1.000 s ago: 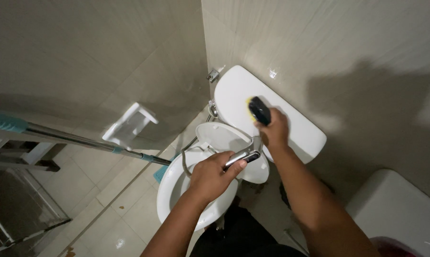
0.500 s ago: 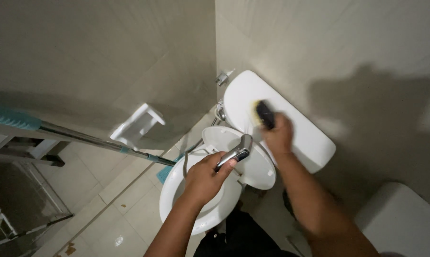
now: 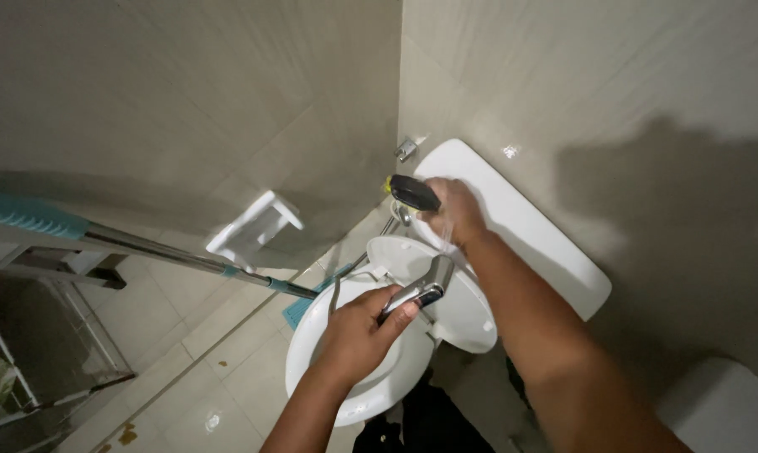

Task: The person uses a handheld bidet sprayer to rinse the toilet tank and then scrubs the exterior with a sponge. They proceed to scrub the toilet seat and the inside of the bowl using a toilet brush while simultaneously rinsing with the sprayer.

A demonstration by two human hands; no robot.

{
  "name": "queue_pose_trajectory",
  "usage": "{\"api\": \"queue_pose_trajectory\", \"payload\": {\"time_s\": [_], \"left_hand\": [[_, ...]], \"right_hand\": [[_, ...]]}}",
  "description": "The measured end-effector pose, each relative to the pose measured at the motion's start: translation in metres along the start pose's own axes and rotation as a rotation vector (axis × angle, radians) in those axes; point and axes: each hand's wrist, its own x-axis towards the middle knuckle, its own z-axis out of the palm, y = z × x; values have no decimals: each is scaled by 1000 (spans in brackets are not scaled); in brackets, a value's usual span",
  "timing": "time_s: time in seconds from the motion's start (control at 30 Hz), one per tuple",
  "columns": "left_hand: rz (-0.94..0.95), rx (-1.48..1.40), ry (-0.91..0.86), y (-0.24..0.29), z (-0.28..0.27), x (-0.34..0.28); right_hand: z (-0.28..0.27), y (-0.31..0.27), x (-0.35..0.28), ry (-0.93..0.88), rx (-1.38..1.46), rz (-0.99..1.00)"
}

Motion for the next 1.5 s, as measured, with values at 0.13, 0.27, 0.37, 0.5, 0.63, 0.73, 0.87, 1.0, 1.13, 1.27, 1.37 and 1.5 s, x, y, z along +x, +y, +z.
{"api": "queue_pose_trajectory", "payload": {"time_s": [0.13,0.27,0.37,0.5,0.63,0.73,0.87,1.0,1.13,1.27,1.37,1.5], "left_hand": [[-52,-43,-1,5,-5,6],[-131,-17,-20,4,-5,8],[-58,-23,11,-7,1,12],[-70,-68,-48,-1,-2,10],[-153,1,-187,17,1,7],[36,9,-208,15,17,10],[80,117,-315,31,22,4],[173,98,-218,-4,40,16],[7,119,-264,19,25,17],[-46,176,-299,29,23,9],[15,185,-297,15,36,11],[164,254,-293,2,50,14]], "right_hand": [[-18,31,13,-60,143,122],[-46,49,-12,239,18,303],[-63,67,-68,323,153,353],[-83,72,-150,412,336,504],[-67,116,-154,437,106,775],[-41,128,-116,465,393,385],[-47,48,-80,251,266,353],[-62,74,-112,181,296,413],[-92,130,-196,288,290,509],[-111,109,-227,335,230,810],[-93,98,-212,345,250,794],[-63,73,-176,343,196,429]]}}
